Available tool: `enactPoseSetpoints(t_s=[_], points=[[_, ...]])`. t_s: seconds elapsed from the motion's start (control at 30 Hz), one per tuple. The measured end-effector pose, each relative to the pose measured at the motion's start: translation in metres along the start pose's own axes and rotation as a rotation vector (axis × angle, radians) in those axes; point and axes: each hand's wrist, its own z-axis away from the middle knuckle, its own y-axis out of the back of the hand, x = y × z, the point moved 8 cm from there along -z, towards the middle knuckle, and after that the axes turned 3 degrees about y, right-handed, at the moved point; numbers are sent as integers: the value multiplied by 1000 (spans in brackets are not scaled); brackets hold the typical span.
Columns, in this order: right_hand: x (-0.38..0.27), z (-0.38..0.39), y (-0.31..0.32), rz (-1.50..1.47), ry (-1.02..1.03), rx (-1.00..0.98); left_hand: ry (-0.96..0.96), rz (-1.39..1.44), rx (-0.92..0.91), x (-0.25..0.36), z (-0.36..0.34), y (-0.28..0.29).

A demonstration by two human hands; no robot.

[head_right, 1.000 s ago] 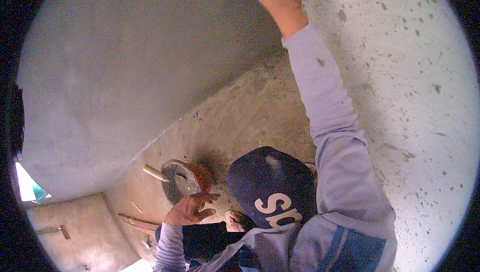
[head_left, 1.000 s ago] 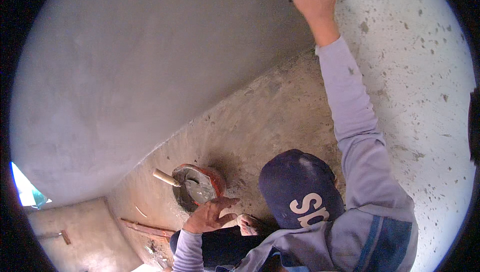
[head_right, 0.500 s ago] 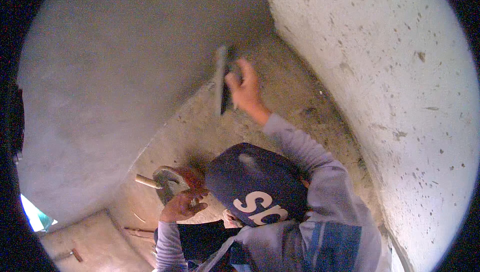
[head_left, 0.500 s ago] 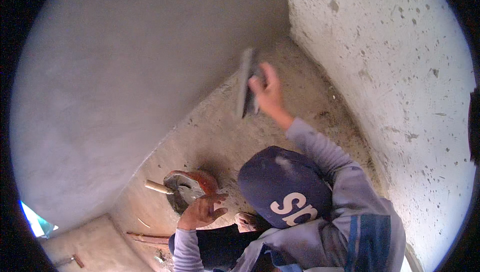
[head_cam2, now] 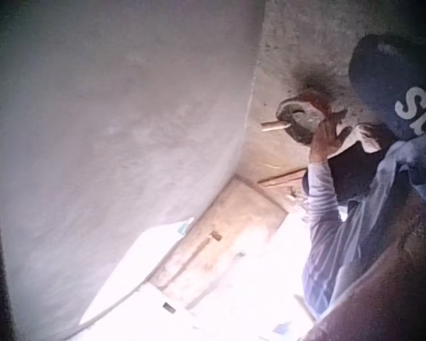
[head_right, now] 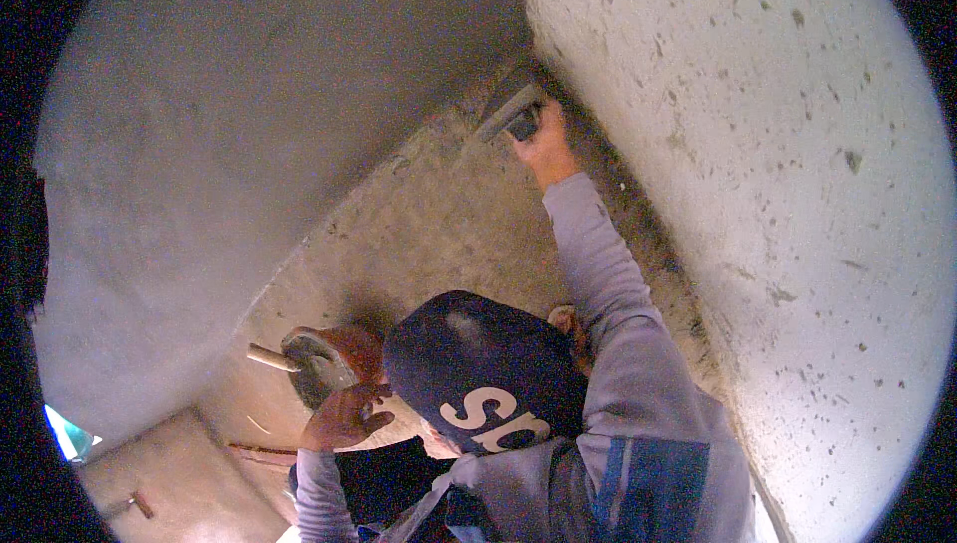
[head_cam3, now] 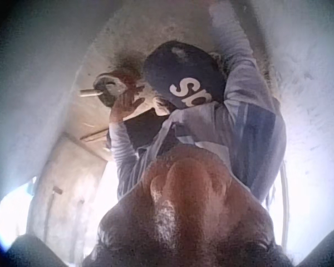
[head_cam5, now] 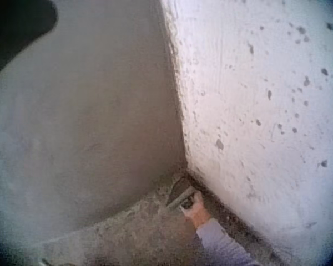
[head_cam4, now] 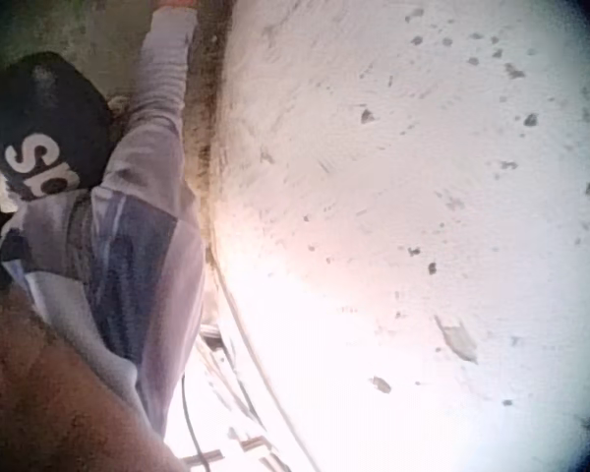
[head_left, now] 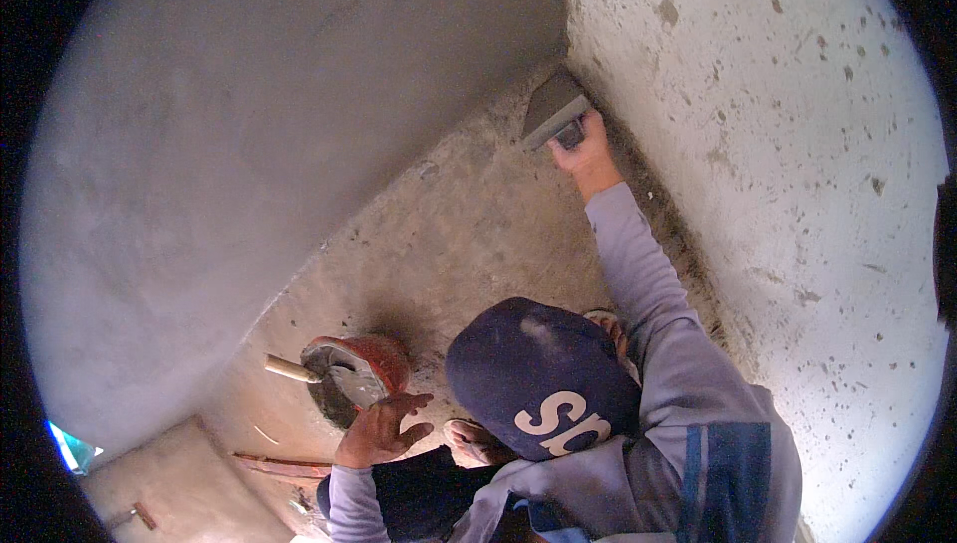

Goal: The person smooths wet plaster onto a wall using a hand float, occasionally picking up fresh mortar from a bucket with a trowel and applying it to the float.

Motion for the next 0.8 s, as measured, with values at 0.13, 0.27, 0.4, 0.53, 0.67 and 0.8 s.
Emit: enactPoseSetpoints(t_s=[0.13,0.27,0.4,0.53,0.67,0.8], points=[[-30,-95,30,48,239,-259,-121,53,17,5,-5,-3],[-7,-61,-13,-261,-146,-254,-75,69,39,0,2,-4],[-14,-70,-44,-231,-238,-316,-30,98,-8,-8,-3,-3],[-22,-56,-80,-201,-278,-233,-87,48,5,-8,-5,-3],[-59,-13,-141,-63,-64,-331,-145,-16,33,18,-3,17],[-126,70,-230,954,954,-593,-294,-51,97,15,-7,6]])
